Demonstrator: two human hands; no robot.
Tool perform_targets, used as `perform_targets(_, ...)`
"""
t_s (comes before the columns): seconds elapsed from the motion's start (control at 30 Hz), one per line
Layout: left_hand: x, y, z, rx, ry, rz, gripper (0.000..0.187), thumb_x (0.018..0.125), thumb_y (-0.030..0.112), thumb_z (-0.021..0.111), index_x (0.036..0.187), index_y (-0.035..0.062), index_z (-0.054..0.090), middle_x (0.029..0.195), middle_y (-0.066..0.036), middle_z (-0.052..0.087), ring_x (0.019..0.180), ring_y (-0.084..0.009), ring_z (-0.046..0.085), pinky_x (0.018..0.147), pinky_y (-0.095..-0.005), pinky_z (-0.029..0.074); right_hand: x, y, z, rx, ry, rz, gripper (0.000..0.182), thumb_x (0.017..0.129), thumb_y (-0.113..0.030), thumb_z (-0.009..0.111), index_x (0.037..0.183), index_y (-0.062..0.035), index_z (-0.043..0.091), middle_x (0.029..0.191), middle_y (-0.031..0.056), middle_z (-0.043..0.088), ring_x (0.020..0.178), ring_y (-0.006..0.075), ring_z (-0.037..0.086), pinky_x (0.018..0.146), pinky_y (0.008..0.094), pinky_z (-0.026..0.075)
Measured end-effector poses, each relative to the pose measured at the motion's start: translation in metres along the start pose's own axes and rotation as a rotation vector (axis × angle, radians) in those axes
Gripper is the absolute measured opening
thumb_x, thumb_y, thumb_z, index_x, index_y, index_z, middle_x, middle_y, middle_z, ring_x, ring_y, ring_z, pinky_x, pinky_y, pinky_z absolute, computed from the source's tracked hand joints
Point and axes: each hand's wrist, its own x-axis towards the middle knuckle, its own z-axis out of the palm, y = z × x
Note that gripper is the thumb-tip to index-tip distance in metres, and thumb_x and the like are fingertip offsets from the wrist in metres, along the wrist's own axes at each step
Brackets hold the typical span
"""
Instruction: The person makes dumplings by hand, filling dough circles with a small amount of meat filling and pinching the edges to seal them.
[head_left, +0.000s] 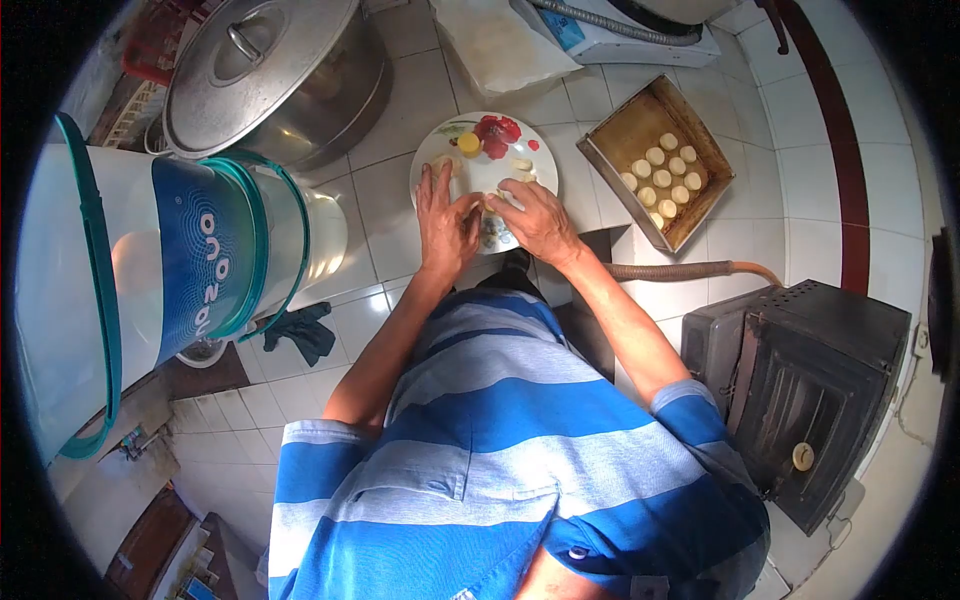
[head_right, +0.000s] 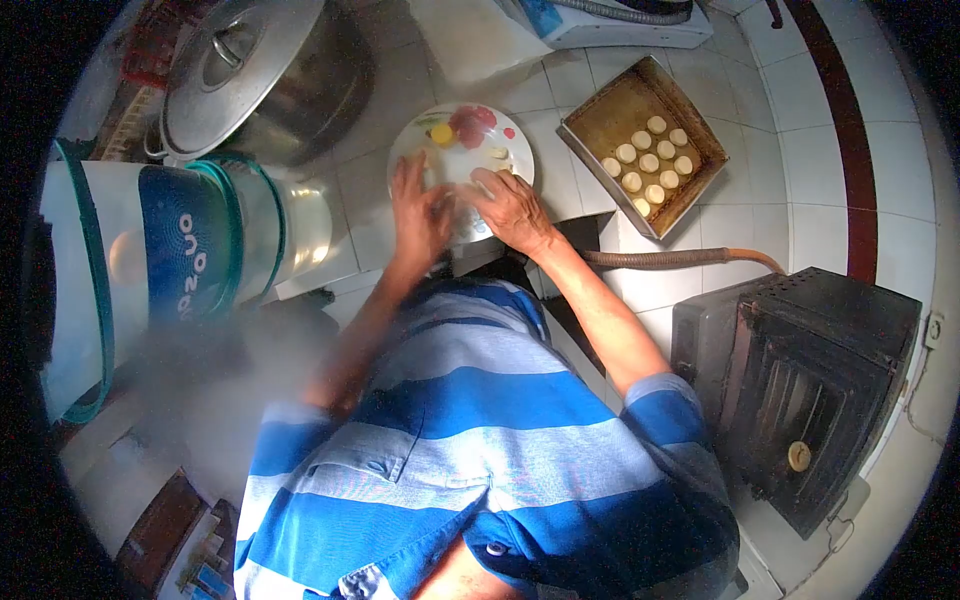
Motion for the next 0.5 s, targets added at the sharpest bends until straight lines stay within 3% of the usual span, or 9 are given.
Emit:
perform_targets(0.13, -0.005, 0.005, -0.006, -0.068, 0.003, -0.019, 0.039, 0.083, 0.010, 0.077, 0.122, 0.0067, 0.069, 0.149, -0.021, 0.048, 0.141, -0.0479, 0.039, 0.115, -0.0588, 0.036, -0.001, 0.000, -0.003, 0.022, -0.002, 0.002, 0.040, 0.083, -0.006, 0.070, 0.123, -0.0119, 0.070, 0.124, 0.0094, 0.061, 0.107, 0.0299, 0.063, 0.092, 0.0402, 0.055)
perform_targets(0.2, -0.006, 0.005, -0.008, -0.163, -0.052, -0.052, 0.053, 0.082, 0.009, 0.079, 0.132, 0.0042, 0.061, 0.139, -0.019, 0.056, 0.126, -0.0424, 0.050, 0.107, -0.0525, 0.043, 0.001, -0.002, -0.005, 0.137, 0.050, 0.092, 0.038, 0.083, -0.010, 0.070, 0.121, -0.0095, 0.069, 0.124, 0.0101, 0.061, 0.106, 0.0306, 0.063, 0.092, 0.0415, 0.054)
perform_targets(0.33, -0.005, 0.012, -0.001, -0.194, -0.045, -0.074, 0.059, 0.081, 0.010, 0.081, 0.135, 0.0037, 0.057, 0.130, -0.016, 0.062, 0.118, -0.0391, 0.054, 0.103, -0.0489, 0.046, 0.000, 0.002, -0.004, 0.118, 0.049, 0.136, 0.037, 0.084, -0.014, 0.069, 0.121, -0.0082, 0.069, 0.124, 0.0110, 0.061, 0.107, 0.0317, 0.063, 0.093, 0.0426, 0.053)
perform_targets(0.5, -0.001, 0.017, 0.001, -0.227, -0.101, -0.170, 0.063, 0.081, 0.013, 0.083, 0.137, 0.0049, 0.056, 0.124, -0.012, 0.067, 0.115, -0.0359, 0.057, 0.102, -0.0461, 0.047, -0.004, 0.002, -0.011, 0.072, 0.067, 0.019, 0.033, 0.087, -0.013, 0.068, 0.119, -0.0085, 0.070, 0.122, 0.0118, 0.062, 0.106, 0.0339, 0.064, 0.093, 0.0443, 0.053)
